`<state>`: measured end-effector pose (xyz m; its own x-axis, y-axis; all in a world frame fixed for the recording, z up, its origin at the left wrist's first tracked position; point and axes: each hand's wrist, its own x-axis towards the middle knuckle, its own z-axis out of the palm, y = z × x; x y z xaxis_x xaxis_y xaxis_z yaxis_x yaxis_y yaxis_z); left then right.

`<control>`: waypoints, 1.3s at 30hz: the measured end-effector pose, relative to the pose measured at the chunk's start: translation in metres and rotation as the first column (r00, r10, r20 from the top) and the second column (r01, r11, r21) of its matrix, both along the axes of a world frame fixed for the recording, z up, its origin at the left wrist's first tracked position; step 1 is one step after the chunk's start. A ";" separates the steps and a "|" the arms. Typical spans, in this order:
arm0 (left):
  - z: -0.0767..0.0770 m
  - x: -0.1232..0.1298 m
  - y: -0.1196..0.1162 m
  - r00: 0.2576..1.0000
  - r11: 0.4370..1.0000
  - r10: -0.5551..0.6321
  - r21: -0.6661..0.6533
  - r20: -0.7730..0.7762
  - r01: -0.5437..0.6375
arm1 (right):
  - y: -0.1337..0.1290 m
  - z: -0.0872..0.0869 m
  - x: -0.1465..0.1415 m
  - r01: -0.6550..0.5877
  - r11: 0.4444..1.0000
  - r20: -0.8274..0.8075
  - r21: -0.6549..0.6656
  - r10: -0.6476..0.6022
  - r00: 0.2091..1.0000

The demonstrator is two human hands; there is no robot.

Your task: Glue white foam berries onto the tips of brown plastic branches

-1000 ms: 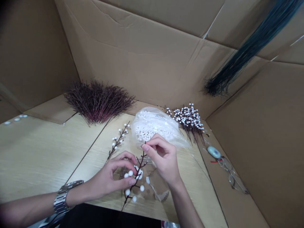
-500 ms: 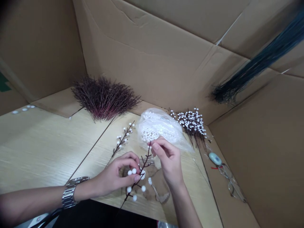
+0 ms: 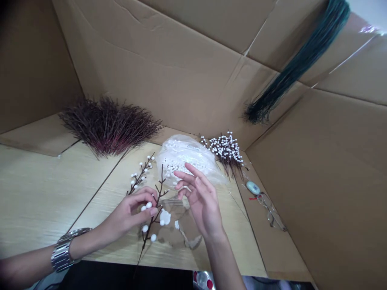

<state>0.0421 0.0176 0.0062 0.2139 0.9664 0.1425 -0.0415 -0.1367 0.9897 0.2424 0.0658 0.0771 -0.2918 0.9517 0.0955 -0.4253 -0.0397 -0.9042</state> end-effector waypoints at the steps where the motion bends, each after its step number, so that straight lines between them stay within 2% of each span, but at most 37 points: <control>1: 0.000 0.000 0.000 1.000 1.000 -0.003 -0.001 0.000 0.003 | 0.000 0.000 0.000 -0.014 0.999 -0.020 -0.029 0.014 1.000; 5: 0.000 -0.002 0.000 1.000 1.000 -0.007 -0.016 -0.010 0.007 | 0.001 -0.007 0.004 -0.016 0.999 -0.004 -0.049 0.016 1.000; 7: -0.001 -0.003 0.000 1.000 1.000 -0.006 -0.025 -0.009 0.006 | 0.005 -0.015 0.007 0.043 0.998 0.109 0.049 -0.049 0.993; 9: -0.001 -0.004 0.000 1.000 0.999 -0.009 -0.035 0.001 0.009 | 0.013 -0.022 0.010 0.093 0.963 0.347 0.254 -0.181 0.920; 10: -0.001 -0.004 0.000 1.000 0.999 -0.010 -0.041 0.009 0.010 | 0.019 -0.026 0.012 0.068 0.920 0.503 0.386 -0.271 0.821; 12: -0.001 -0.004 0.000 1.000 0.999 -0.008 -0.050 0.022 0.009 | 0.034 -0.031 0.015 -0.111 0.819 0.737 0.563 -0.437 0.516; 13: -0.001 -0.003 0.001 1.000 0.999 -0.008 -0.053 0.028 0.009 | 0.043 -0.033 0.016 -0.214 0.783 0.790 0.584 -0.487 0.373; 14: -0.001 -0.003 0.001 0.999 0.998 -0.008 -0.057 0.032 0.010 | 0.052 -0.036 0.016 -0.292 0.763 0.816 0.576 -0.514 0.267; 16: -0.001 -0.003 0.001 0.999 0.998 -0.009 -0.063 0.032 0.011 | 0.071 -0.042 0.016 -0.360 0.768 0.846 0.529 -0.510 0.155; 20: 0.000 -0.003 0.002 0.999 0.998 -0.007 -0.070 0.035 0.009 | 0.098 -0.059 0.010 -0.384 0.823 0.895 0.420 -0.447 0.021; 23: 0.001 -0.003 0.001 0.998 0.995 -0.022 -0.100 0.053 0.027 | 0.111 -0.068 0.007 -0.377 0.852 0.915 0.363 -0.403 -0.031; 26: 0.001 -0.002 0.000 0.997 0.991 -0.018 -0.135 0.072 0.027 | 0.122 -0.068 0.006 -0.373 0.869 0.929 0.325 -0.367 -0.045; 33: -0.003 -0.003 -0.001 0.997 0.982 -0.029 -0.182 0.078 0.043 | 0.142 -0.065 0.007 -0.359 0.889 0.944 0.284 -0.324 -0.056; 39: 0.001 -0.002 0.001 0.996 0.976 0.018 -0.218 0.082 0.000 | 0.147 -0.071 0.007 -0.364 0.880 0.943 0.304 -0.333 -0.018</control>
<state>0.0402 0.0190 0.0075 0.2013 0.9780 -0.0543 -0.1246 0.0805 0.9889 0.2492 0.2123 0.0057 -0.4298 0.9029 0.0014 0.8642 0.4118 -0.2889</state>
